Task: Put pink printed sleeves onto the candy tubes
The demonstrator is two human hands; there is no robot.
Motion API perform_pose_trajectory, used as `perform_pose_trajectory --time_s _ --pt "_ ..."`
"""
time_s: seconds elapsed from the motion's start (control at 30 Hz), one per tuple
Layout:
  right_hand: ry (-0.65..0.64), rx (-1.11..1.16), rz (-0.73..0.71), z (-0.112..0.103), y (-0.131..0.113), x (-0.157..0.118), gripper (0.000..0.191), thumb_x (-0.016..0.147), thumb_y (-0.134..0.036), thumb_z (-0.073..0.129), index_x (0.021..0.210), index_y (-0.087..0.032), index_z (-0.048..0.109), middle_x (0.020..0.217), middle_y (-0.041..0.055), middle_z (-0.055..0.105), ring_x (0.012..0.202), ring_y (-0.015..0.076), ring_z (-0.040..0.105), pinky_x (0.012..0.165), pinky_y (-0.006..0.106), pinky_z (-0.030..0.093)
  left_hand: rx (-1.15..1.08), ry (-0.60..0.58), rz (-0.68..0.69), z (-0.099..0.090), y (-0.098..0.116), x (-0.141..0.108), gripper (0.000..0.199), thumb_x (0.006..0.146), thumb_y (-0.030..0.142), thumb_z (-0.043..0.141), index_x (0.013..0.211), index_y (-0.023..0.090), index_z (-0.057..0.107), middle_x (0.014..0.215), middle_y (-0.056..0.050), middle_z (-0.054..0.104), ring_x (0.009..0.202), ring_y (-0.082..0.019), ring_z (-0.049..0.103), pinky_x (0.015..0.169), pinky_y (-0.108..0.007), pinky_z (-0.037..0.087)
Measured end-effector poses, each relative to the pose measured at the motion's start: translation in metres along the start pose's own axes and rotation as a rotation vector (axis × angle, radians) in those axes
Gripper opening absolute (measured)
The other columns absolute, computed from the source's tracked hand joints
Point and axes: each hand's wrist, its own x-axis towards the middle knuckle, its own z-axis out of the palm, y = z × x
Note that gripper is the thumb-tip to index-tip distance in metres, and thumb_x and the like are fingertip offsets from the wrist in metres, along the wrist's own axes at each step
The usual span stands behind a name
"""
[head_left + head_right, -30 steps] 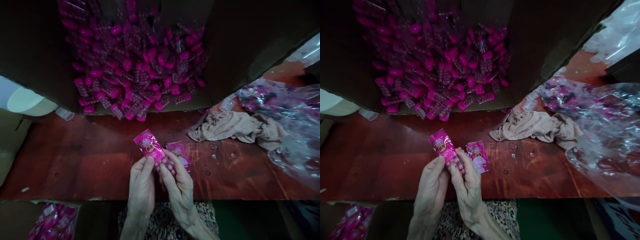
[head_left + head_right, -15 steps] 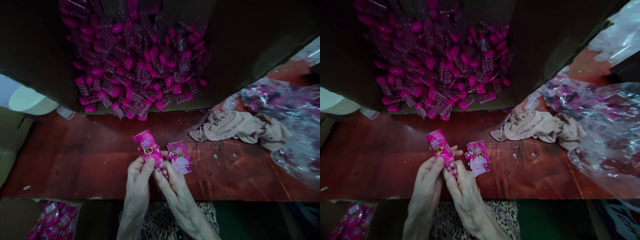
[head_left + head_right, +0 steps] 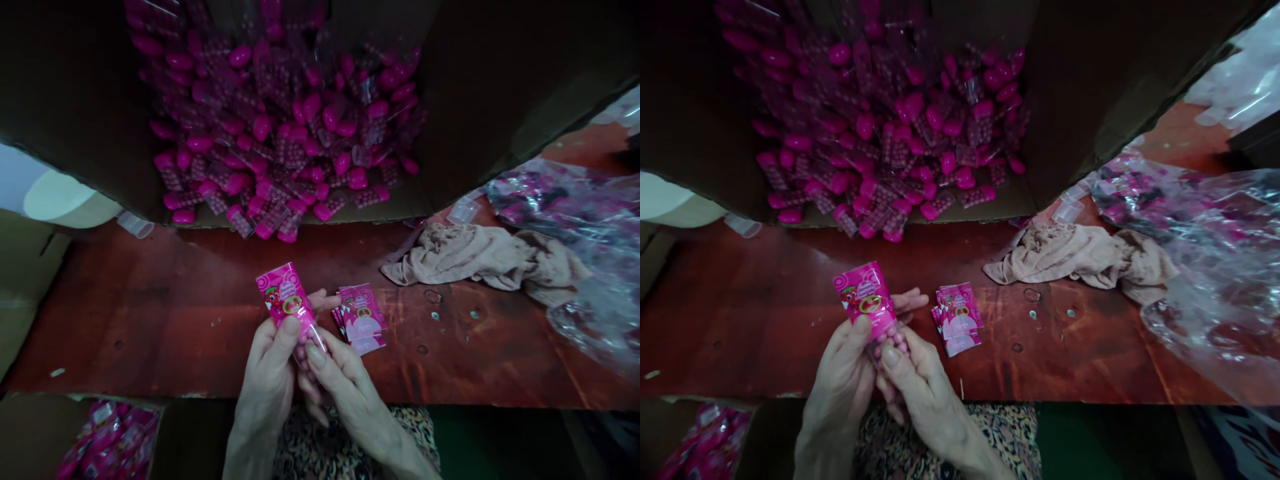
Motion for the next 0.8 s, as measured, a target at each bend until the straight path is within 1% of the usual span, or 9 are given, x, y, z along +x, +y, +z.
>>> perform_pose_trajectory --time_s 0.07,0.17,0.27,0.37,0.47,0.53,0.6,0.7,0.8 --pt "0.015 -0.040 -0.003 0.001 0.000 -0.001 0.028 0.093 -0.046 0.038 0.090 -0.020 0.049 0.059 -0.0072 0.038 0.043 0.0058 0.030 0.039 0.018 0.030 0.031 0.074 -0.024 0.002 -0.001 -0.003 0.026 0.081 0.034 0.057 0.091 0.016 0.073 0.100 -0.011 0.071 0.110 -0.026 0.057 0.096 -0.038 0.042" --pt "0.194 -0.338 -0.089 0.002 0.003 -0.005 0.029 0.092 -0.044 0.041 0.100 -0.020 0.056 0.067 -0.0014 0.052 0.055 0.0106 0.046 0.052 0.022 0.041 0.027 0.131 -0.064 0.003 -0.006 -0.006 0.024 0.082 0.033 0.056 0.089 0.016 0.073 0.100 -0.010 0.072 0.108 -0.026 0.058 0.093 -0.037 0.044" --pt "0.349 -0.582 -0.143 0.002 0.005 -0.008 0.029 0.090 -0.042 0.044 0.105 -0.023 0.059 0.081 0.0039 0.063 0.071 0.0171 0.056 0.064 0.028 0.045 0.007 0.111 -0.083 0.002 -0.013 -0.006 0.025 0.081 0.034 0.057 0.088 0.015 0.072 0.094 -0.011 0.073 0.107 -0.026 0.059 0.093 -0.038 0.044" --pt "0.334 -0.558 -0.150 0.000 0.003 -0.007 0.026 0.090 -0.041 0.043 0.101 -0.022 0.057 0.075 0.0024 0.060 0.064 0.0154 0.054 0.061 0.026 0.043 -0.005 0.054 -0.103 0.001 -0.014 -0.005 0.027 0.079 0.036 0.058 0.087 0.014 0.073 0.091 -0.012 0.073 0.104 -0.028 0.060 0.092 -0.040 0.044" --pt "0.169 -0.330 -0.087 -0.001 -0.002 -0.005 0.026 0.092 -0.042 0.040 0.090 -0.019 0.053 0.058 -0.0044 0.045 0.048 0.0093 0.041 0.046 0.021 0.035 -0.031 0.033 -0.120 0.001 -0.011 -0.006 0.028 0.080 0.037 0.057 0.089 0.015 0.072 0.094 -0.013 0.072 0.104 -0.028 0.060 0.091 -0.041 0.045" --pt "0.123 -0.246 -0.060 0.001 -0.004 -0.004 0.027 0.093 -0.042 0.039 0.085 -0.019 0.051 0.056 -0.0062 0.037 0.045 0.0078 0.033 0.042 0.020 0.030 -0.049 0.032 -0.123 0.002 -0.010 -0.007 0.029 0.082 0.036 0.054 0.090 0.015 0.072 0.098 -0.013 0.072 0.107 -0.028 0.059 0.093 -0.042 0.044" --pt "0.188 -0.310 -0.090 0.006 -0.005 -0.006 0.025 0.092 -0.040 0.040 0.088 -0.019 0.053 0.059 -0.0045 0.042 0.048 0.0088 0.038 0.045 0.021 0.034 -0.067 0.030 -0.107 0.002 -0.011 -0.009 0.029 0.083 0.035 0.053 0.090 0.015 0.072 0.100 -0.012 0.072 0.111 -0.028 0.057 0.097 -0.043 0.040" --pt "0.324 -0.531 -0.158 0.011 -0.002 -0.008 0.024 0.091 -0.037 0.040 0.097 -0.020 0.056 0.069 0.0007 0.055 0.056 0.0133 0.052 0.053 0.025 0.041 -0.074 0.042 -0.080 0.002 -0.015 -0.012 0.029 0.082 0.035 0.053 0.089 0.015 0.072 0.102 -0.012 0.071 0.120 -0.027 0.050 0.105 -0.042 0.031" --pt "0.357 -0.632 -0.173 0.011 0.001 -0.007 0.030 0.091 -0.037 0.040 0.111 -0.020 0.053 0.071 0.0026 0.060 0.058 0.0165 0.057 0.053 0.026 0.042 -0.046 0.065 -0.070 0.002 -0.016 -0.012 0.029 0.082 0.037 0.054 0.088 0.014 0.071 0.105 -0.013 0.070 0.125 -0.026 0.044 0.108 -0.041 0.026"
